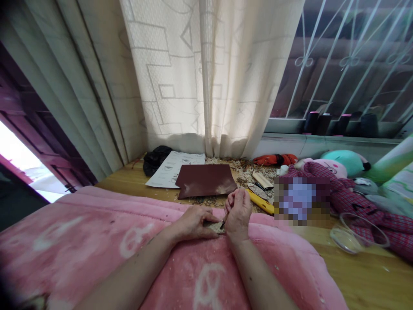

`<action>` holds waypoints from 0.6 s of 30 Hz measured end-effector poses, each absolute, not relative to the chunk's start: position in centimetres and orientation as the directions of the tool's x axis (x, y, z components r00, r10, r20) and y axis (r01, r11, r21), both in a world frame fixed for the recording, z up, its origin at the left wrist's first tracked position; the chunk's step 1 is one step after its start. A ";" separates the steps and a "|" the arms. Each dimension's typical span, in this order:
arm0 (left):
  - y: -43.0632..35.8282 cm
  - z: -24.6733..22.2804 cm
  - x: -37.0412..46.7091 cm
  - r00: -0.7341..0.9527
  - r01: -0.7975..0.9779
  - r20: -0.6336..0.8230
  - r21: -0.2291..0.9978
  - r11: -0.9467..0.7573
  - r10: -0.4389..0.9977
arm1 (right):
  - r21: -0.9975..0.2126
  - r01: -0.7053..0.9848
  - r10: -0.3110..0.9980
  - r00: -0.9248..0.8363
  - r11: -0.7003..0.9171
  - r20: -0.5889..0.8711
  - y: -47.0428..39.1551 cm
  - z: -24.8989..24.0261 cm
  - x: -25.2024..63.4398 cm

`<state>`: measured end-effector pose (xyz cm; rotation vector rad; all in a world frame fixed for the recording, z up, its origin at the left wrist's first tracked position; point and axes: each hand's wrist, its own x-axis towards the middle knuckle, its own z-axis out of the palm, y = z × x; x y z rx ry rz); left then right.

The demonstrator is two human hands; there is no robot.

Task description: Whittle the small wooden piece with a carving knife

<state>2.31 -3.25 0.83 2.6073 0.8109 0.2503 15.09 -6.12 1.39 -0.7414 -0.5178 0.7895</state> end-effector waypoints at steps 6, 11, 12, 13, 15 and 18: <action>-3.2 0.8 2.3 0.818 0.497 0.059 0.430 -0.754 0.573 | -0.761 -0.435 0.790 0.591 0.482 0.163 -6.3 1.5 15.1; -3.3 0.9 2.3 0.805 0.521 0.042 0.427 -0.739 0.592 | -0.766 -0.464 0.801 0.588 0.444 0.107 -6.3 1.8 15.0; -3.3 0.9 2.3 0.808 0.517 0.041 0.428 -0.741 0.588 | -0.766 -0.474 0.804 0.588 0.434 0.092 -6.3 1.8 15.0; -3.3 0.9 2.3 0.810 0.513 0.043 0.429 -0.743 0.584 | -0.765 -0.484 0.807 0.585 0.426 0.079 -6.3 1.9 15.0; -3.3 0.9 2.3 0.816 0.502 0.054 0.429 -0.751 0.576 | -0.758 -0.497 0.809 0.583 0.423 0.069 -6.3 2.1 15.1; -3.3 0.9 2.3 0.818 0.496 0.062 0.428 -0.755 0.572 | -0.743 -0.502 0.805 0.588 0.442 0.082 -6.4 2.3 15.1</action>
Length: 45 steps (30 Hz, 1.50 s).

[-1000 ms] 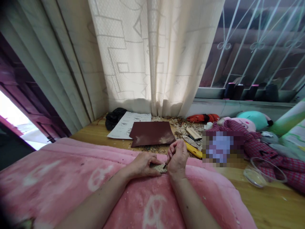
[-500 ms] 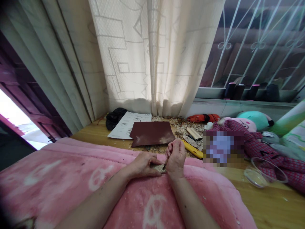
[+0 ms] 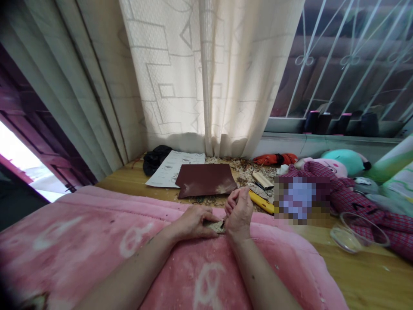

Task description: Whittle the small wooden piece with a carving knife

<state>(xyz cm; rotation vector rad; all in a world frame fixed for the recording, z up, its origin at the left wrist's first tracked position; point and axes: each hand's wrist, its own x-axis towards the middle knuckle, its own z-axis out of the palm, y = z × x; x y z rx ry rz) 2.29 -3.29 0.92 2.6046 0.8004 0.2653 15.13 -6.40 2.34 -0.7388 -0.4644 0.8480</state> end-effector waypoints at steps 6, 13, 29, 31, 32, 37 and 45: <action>-3.1 0.6 2.3 0.826 0.472 0.087 0.432 -0.768 0.556 | -0.744 -0.485 0.804 0.583 0.459 0.116 -6.7 2.6 14.9; -2.9 0.3 2.2 0.831 0.467 0.105 0.404 -0.787 0.546 | -0.744 -0.472 0.813 0.559 0.473 0.162 -6.9 2.6 14.6; -3.2 0.3 2.1 0.829 0.458 0.118 0.420 -0.783 0.547 | -0.748 -0.463 0.843 0.485 0.475 0.235 -7.1 1.9 14.4; -3.3 0.5 2.1 0.833 0.446 0.124 0.427 -0.787 0.539 | -0.747 -0.476 0.857 0.455 0.465 0.244 -7.2 1.8 14.4; -3.3 0.5 2.1 0.834 0.442 0.125 0.432 -0.786 0.538 | -0.747 -0.485 0.866 0.437 0.455 0.244 -7.2 1.8 14.4; -3.2 0.5 2.1 0.829 0.443 0.124 0.450 -0.775 0.546 | -0.748 -0.532 0.908 0.350 0.396 0.232 -7.4 2.0 14.7; -2.8 0.1 2.2 0.819 0.468 0.059 0.508 -0.723 0.571 | -0.774 -0.541 0.944 0.208 0.328 0.255 -7.3 1.9 14.9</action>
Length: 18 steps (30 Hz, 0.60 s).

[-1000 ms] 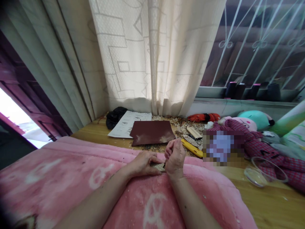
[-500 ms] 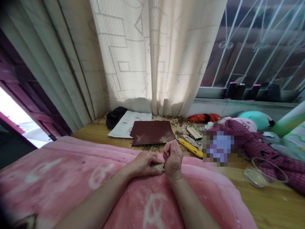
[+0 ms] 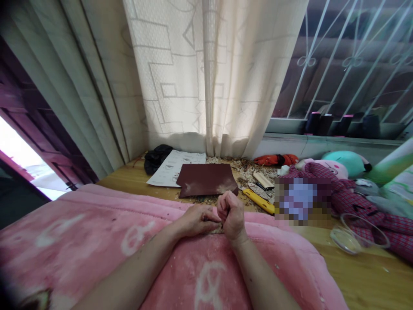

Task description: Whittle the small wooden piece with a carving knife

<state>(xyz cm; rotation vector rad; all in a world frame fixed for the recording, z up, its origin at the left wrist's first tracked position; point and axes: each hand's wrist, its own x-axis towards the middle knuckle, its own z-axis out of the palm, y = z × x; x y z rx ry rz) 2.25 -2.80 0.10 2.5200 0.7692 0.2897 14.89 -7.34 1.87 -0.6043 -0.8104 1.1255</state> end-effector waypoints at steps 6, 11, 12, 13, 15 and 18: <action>-2.8 0.0 2.4 0.794 0.497 0.027 0.545 -0.675 0.607 | -0.822 -0.514 0.960 0.006 0.243 0.280 -7.2 1.7 14.8; -2.8 -0.2 2.4 0.799 0.481 0.045 0.551 -0.682 0.599 | -0.839 -0.502 0.969 -0.008 0.210 0.248 -6.9 1.8 14.5; -2.8 -0.2 2.4 0.800 0.480 0.044 0.550 -0.683 0.598 | -0.833 -0.513 0.974 0.024 0.204 0.225 -6.8 1.8 14.6; -2.8 -0.2 2.4 0.802 0.480 0.041 0.551 -0.683 0.596 | -0.823 -0.532 0.978 0.059 0.199 0.199 -6.8 1.8 14.6; -2.8 -0.3 2.4 0.800 0.484 0.033 0.557 -0.675 0.600 | -0.794 -0.573 0.979 0.135 0.203 0.153 -6.6 1.7 14.8; -2.7 -0.5 2.4 0.786 0.489 0.022 0.589 -0.644 0.617 | -0.754 -0.604 0.960 0.248 0.259 0.130 -6.5 1.5 15.0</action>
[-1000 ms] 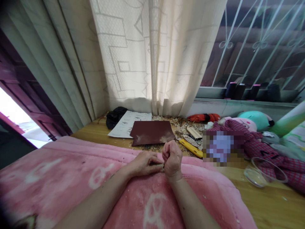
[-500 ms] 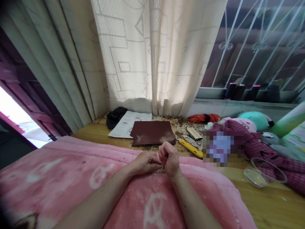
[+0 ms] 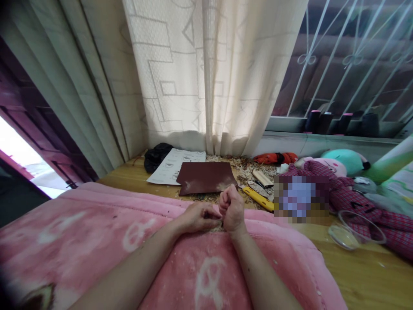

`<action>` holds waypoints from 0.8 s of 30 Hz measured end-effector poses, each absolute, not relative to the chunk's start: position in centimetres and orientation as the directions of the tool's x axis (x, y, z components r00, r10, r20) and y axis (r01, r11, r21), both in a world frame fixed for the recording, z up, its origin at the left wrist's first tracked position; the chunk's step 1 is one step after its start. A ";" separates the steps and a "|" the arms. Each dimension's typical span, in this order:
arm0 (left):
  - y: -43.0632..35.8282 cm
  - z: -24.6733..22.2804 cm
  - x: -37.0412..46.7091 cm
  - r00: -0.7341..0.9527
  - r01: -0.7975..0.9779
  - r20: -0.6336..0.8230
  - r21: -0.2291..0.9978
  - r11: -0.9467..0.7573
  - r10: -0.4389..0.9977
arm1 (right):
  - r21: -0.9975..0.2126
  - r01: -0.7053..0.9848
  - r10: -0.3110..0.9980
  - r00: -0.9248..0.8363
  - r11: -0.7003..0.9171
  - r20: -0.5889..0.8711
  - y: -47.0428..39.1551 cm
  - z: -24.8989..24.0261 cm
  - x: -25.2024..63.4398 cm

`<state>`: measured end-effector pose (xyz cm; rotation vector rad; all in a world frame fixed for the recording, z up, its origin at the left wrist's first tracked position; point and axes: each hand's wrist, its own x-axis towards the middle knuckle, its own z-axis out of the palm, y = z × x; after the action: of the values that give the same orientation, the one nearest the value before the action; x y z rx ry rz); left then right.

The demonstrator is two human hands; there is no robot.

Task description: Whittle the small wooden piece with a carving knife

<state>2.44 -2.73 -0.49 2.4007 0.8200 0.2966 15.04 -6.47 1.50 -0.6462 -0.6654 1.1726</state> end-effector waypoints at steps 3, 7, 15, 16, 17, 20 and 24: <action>-2.7 -0.7 2.6 0.754 0.501 0.005 0.642 -0.580 0.657 | -0.742 -0.578 0.918 0.375 0.339 0.128 -6.5 1.3 15.2; -2.6 -0.9 2.7 0.726 0.527 -0.025 0.663 -0.532 0.688 | -0.746 -0.527 0.854 0.509 0.408 0.107 -6.4 1.0 15.2; -2.3 -1.4 2.9 0.694 0.567 -0.071 0.668 -0.483 0.716 | -0.744 -0.497 0.779 0.624 0.447 0.051 -6.2 1.1 15.1; -2.2 -1.5 2.9 0.694 0.570 -0.087 0.673 -0.472 0.714 | -0.741 -0.510 0.799 0.599 0.437 0.058 -6.2 1.1 15.1; -2.1 -1.6 2.9 0.696 0.571 -0.103 0.679 -0.461 0.711 | -0.738 -0.526 0.823 0.563 0.422 0.069 -6.2 1.1 15.1; -1.9 -1.7 2.9 0.701 0.563 -0.120 0.698 -0.443 0.703 | -0.730 -0.568 0.883 0.457 0.379 0.102 -6.2 1.1 15.2; -1.8 -1.8 2.9 0.710 0.556 -0.121 0.700 -0.447 0.694 | -0.735 -0.596 0.924 0.366 0.324 0.111 -6.0 1.1 15.3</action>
<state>2.92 -1.79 -1.77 2.1655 0.9465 0.2355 15.29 -6.04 1.10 -0.6624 -0.5835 1.0738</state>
